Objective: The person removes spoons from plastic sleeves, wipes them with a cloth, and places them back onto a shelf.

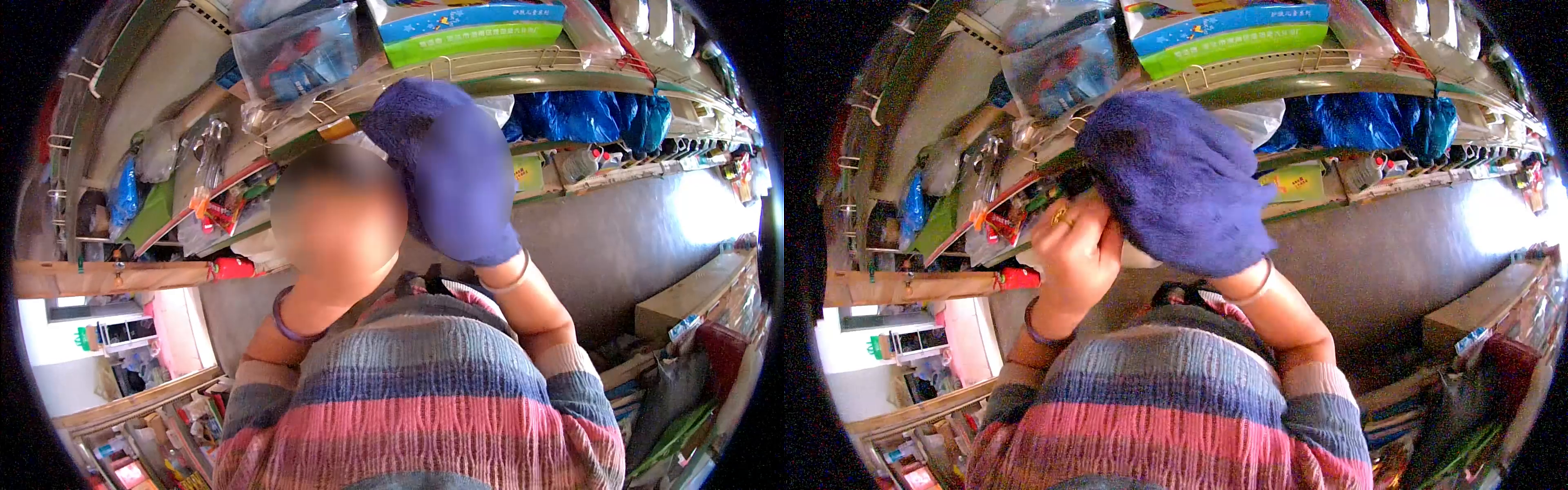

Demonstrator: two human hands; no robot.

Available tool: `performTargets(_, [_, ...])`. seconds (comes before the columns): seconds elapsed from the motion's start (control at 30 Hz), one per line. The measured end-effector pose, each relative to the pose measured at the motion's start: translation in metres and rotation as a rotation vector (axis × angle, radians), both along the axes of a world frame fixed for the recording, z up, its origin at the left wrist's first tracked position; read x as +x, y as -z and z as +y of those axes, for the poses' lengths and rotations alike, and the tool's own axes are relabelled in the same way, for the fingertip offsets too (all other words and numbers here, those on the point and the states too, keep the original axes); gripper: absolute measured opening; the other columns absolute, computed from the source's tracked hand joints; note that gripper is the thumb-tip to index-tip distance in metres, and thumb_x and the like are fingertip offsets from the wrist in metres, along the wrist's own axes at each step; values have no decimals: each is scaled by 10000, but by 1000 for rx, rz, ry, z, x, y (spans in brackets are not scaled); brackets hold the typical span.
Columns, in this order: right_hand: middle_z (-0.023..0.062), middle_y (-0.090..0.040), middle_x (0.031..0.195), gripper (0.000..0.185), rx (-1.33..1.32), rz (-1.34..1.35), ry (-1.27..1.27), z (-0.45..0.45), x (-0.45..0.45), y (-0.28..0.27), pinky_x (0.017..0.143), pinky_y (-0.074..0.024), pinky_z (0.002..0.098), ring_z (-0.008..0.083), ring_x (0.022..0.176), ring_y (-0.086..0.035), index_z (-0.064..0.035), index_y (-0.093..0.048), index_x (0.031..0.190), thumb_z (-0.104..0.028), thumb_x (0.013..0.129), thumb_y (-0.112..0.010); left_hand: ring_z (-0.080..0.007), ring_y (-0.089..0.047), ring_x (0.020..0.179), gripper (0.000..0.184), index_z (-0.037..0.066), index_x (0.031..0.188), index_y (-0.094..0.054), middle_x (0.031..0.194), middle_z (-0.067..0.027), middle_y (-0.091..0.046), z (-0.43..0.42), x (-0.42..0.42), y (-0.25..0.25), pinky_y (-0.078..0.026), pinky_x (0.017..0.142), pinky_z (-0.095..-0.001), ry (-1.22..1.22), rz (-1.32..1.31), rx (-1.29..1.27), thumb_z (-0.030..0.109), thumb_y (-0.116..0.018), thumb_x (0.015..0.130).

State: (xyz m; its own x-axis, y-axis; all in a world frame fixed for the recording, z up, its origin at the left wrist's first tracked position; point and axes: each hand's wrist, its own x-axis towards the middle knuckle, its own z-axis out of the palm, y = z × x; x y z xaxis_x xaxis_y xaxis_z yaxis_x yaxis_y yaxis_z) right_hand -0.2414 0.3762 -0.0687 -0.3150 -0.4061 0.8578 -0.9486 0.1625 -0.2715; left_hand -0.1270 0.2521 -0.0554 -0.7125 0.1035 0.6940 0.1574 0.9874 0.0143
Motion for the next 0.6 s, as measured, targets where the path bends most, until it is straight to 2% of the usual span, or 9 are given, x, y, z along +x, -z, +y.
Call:
performTargets(0.17, [126, -601, 956, 253, 36, -111, -135, -8, -19, 7, 747, -441, 446, 321, 891, -547, -58, -636, 955, -107, 711, -586, -296, -549, 588, 117, 22, 783, -609, 697, -109, -613, 6, -1, -12, -434, 562, -358, 30, -60, 26, 40, -683, 694])
performTargets(0.27, [185, -574, 969, 336, -129, -154, -76, -25, -40, 41, 768, -448, 460, 407, 858, -547, -25, -584, 1007, -151, 697, -611, -286, -553, 576, 88, 24, 771, -613, 687, -110, -614, 9, 5, -15, -429, 561, -349, 23, -120, 30, 50, -683, 724])
performTargets(0.3, [182, -570, 897, 218, -279, -73, -87, -21, -46, 36, 725, -452, 451, 403, 835, -545, -40, -581, 905, -151, 718, -592, -281, -556, 571, 82, 24, 769, -615, 685, -111, -615, 13, 9, -20, -429, 562, -346, 26, -149, 21, 56, -683, 737])
performTargets(0.33, [181, -568, 842, 138, -27, -138, 37, -27, -59, 44, 716, -455, 454, 395, 814, -550, -46, -571, 825, -152, 737, -567, -274, -564, 570, 83, 17, 776, -617, 685, -113, -616, 12, 10, -20, -433, 557, -341, 55, -120, 68, 58, -683, 746])
performTargets(0.4, [186, -570, 829, 128, 57, -270, 52, -25, -60, 50, 705, -455, 462, 389, 813, -556, -45, -570, 794, -163, 753, -546, -260, -578, 569, 88, 3, 788, -621, 685, -116, -617, 10, 12, -21, -441, 546, -331, 118, -61, 158, 61, -683, 765])
performTargets(0.43, [192, -567, 819, 130, -96, -217, 47, -20, -46, 40, 704, -451, 469, 399, 803, -552, -52, -583, 805, -162, 747, -545, -258, -581, 570, 90, -4, 793, -621, 687, -117, -617, 2, 9, -15, -444, 541, -328, 76, -39, 189, 56, -684, 766])
performTargets(0.47, [196, -571, 809, 123, 37, -233, 104, -21, -47, 46, 708, -452, 471, 405, 814, -553, -51, -580, 795, -153, 736, -541, -257, -586, 575, 92, -9, 797, -621, 691, -120, -619, -1, 10, -16, -446, 537, -324, 48, -38, 194, 50, -685, 766])
performTargets(0.53, [190, -588, 909, 261, 146, -186, 32, -9, -45, 46, 789, -443, 437, 400, 898, -543, -36, -591, 968, -140, 729, -574, -253, -597, 583, 95, -19, 804, -621, 701, -125, -622, -5, 11, -19, -450, 528, -315, -7, -35, 205, 38, -687, 767])
performTargets(0.6, [207, -580, 898, 281, 409, -337, 27, -16, -44, 38, 779, -444, 431, 403, 875, -540, -2, -579, 960, -129, 709, -590, -256, -594, 582, 98, -17, 808, -623, 703, -125, -620, -7, 10, -19, -448, 531, -315, -32, -31, 170, 39, -691, 763])
